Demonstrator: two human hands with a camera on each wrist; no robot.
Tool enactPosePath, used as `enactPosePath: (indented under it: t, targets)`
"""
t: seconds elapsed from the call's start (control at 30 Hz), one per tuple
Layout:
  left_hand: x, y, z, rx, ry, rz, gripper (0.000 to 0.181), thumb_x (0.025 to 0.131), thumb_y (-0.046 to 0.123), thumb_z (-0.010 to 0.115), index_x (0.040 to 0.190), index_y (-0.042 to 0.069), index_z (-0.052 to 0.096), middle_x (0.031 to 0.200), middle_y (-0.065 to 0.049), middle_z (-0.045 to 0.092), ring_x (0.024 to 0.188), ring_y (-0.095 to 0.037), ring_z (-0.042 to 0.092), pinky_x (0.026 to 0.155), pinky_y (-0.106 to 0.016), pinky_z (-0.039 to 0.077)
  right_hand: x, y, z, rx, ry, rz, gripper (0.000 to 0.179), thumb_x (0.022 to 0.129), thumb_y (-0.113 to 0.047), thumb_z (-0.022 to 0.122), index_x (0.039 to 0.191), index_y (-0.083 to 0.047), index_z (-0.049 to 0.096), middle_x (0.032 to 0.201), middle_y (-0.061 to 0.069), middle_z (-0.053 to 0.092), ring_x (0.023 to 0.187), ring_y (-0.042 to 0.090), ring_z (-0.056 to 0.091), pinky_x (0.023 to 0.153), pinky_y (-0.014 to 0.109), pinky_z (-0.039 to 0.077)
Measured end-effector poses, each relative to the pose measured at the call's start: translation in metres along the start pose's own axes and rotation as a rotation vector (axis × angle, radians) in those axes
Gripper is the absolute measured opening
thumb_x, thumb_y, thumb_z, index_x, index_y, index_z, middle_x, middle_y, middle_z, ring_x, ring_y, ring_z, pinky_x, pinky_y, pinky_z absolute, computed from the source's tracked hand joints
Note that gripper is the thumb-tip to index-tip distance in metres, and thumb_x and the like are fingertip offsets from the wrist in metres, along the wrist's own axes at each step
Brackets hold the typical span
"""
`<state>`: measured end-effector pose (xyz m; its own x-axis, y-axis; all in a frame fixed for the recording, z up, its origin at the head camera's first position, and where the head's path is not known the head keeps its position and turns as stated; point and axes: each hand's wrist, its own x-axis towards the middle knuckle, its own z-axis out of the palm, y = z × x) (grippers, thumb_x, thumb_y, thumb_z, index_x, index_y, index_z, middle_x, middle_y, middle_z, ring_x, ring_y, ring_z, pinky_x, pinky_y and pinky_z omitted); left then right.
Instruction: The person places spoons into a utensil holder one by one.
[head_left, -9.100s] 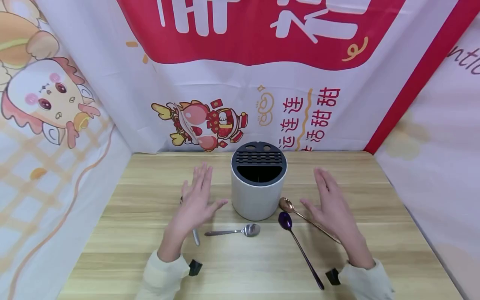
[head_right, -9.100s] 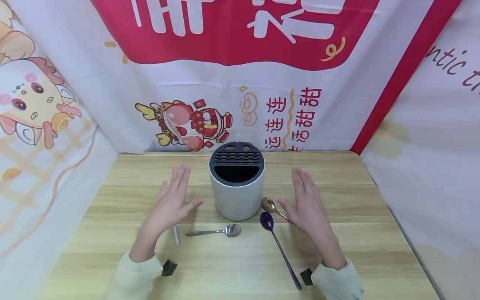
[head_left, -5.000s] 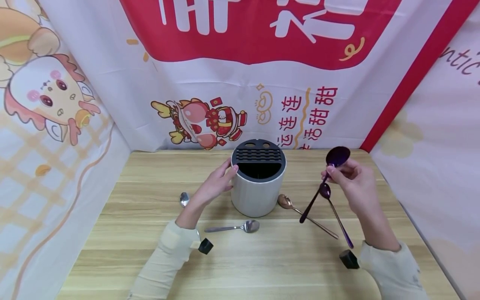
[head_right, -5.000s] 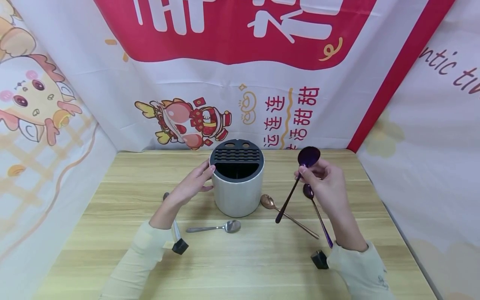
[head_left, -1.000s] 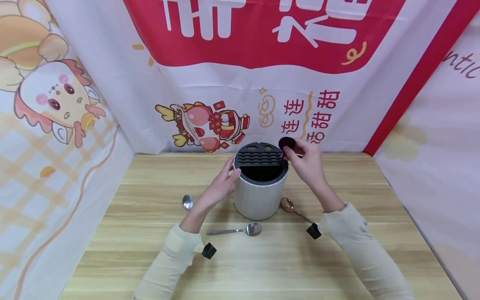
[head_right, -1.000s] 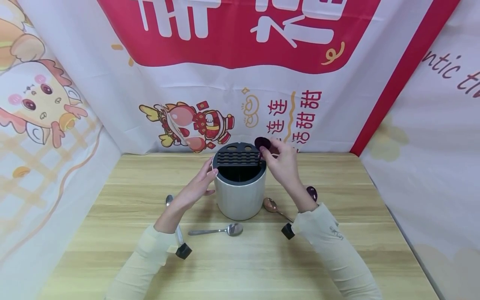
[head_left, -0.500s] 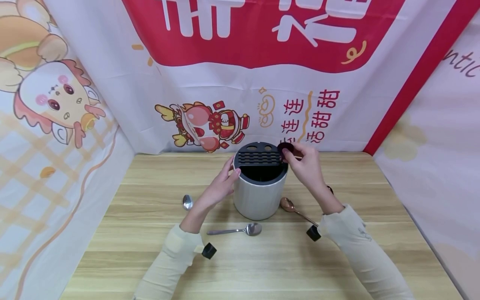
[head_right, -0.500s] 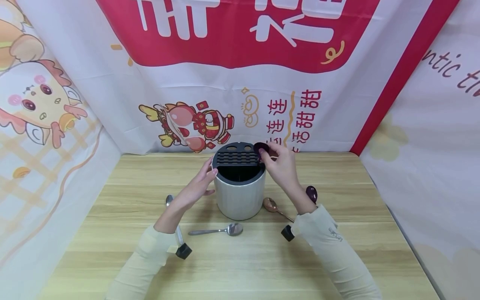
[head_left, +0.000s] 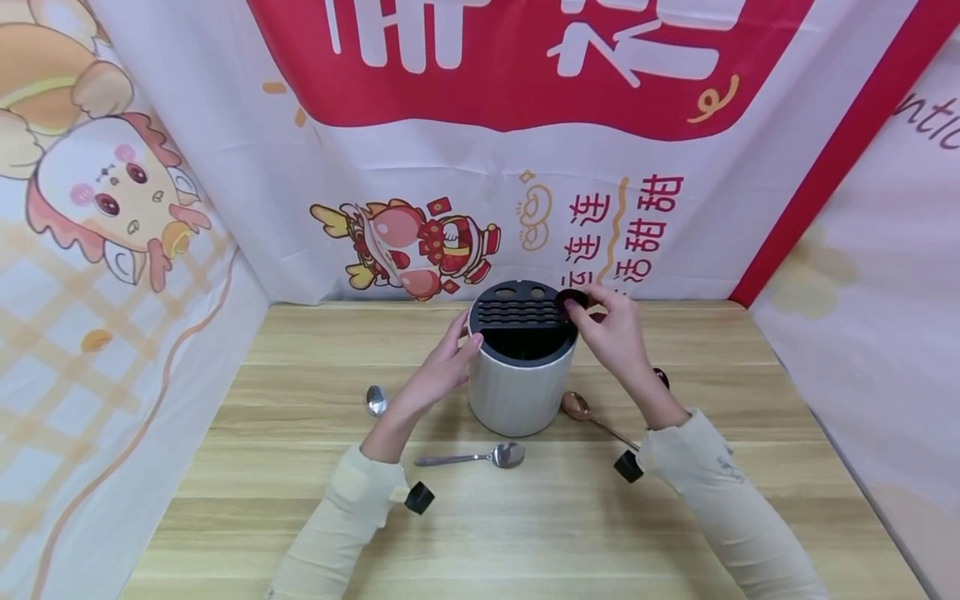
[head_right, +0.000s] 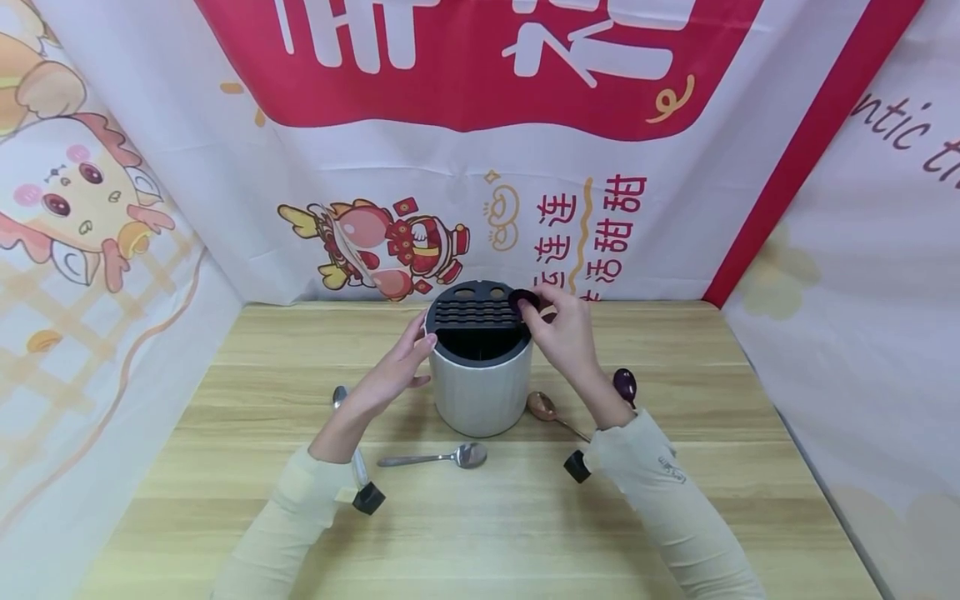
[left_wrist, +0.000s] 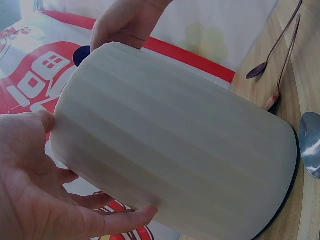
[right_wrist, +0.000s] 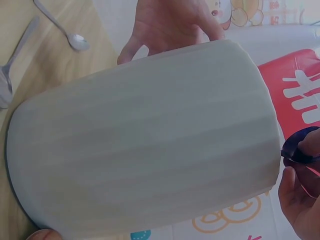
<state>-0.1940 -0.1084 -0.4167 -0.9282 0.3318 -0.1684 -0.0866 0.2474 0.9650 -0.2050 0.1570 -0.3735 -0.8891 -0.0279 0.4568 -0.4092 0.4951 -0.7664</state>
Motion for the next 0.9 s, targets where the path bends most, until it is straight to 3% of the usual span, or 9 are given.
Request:
enactPosePath:
  t: [0.27,0.5,0.67,0.9]
  targets:
    - [0.002,-0.001,0.001,-0.003,-0.008,0.01,0.066,0.102,0.056,0.042,0.159,0.041,0.01,0.164,-0.013,0.019,0.147,-0.042,0.03,0.101,-0.069,0.043,-0.002,0.003,-0.003,-0.024,-0.023,-0.01,0.017,0.093,-0.011,0.068,0.109,-0.006,0.072,0.104,0.011,0.072,0.089,0.015,0.06,0.062,0.015,0.054]
    - [0.001,0.0,0.001,-0.006,-0.004,0.036,0.065,0.104,0.052,0.043,0.159,0.038,0.012,0.162,-0.013,0.022,0.148,-0.04,0.029,0.1,-0.071,0.043,-0.007,0.007,-0.012,-0.045,-0.072,-0.019,0.04,0.091,-0.015,0.073,0.128,-0.005,0.061,0.116,0.014,0.066,0.1,0.021,0.06,0.067,0.013,0.052]
    - [0.001,0.0,0.001,-0.004,-0.011,0.036,0.065,0.104,0.051,0.042,0.159,0.038,0.011,0.162,-0.013,0.022,0.148,-0.04,0.029,0.1,-0.071,0.042,-0.016,0.017,-0.021,-0.038,-0.142,0.003,0.054,0.089,-0.012,0.075,0.137,-0.004,0.053,0.114,0.018,0.064,0.099,0.026,0.062,0.072,0.019,0.055]
    - [0.002,-0.001,0.002,-0.013,-0.007,0.037,0.062,0.105,0.048,0.042,0.159,0.038,0.012,0.162,-0.013,0.022,0.147,-0.039,0.029,0.101,-0.071,0.041,-0.029,0.04,-0.028,-0.074,-0.214,0.062,0.055,0.092,-0.016,0.072,0.141,-0.004,0.049,0.115,0.018,0.063,0.1,0.031,0.063,0.077,0.031,0.057]
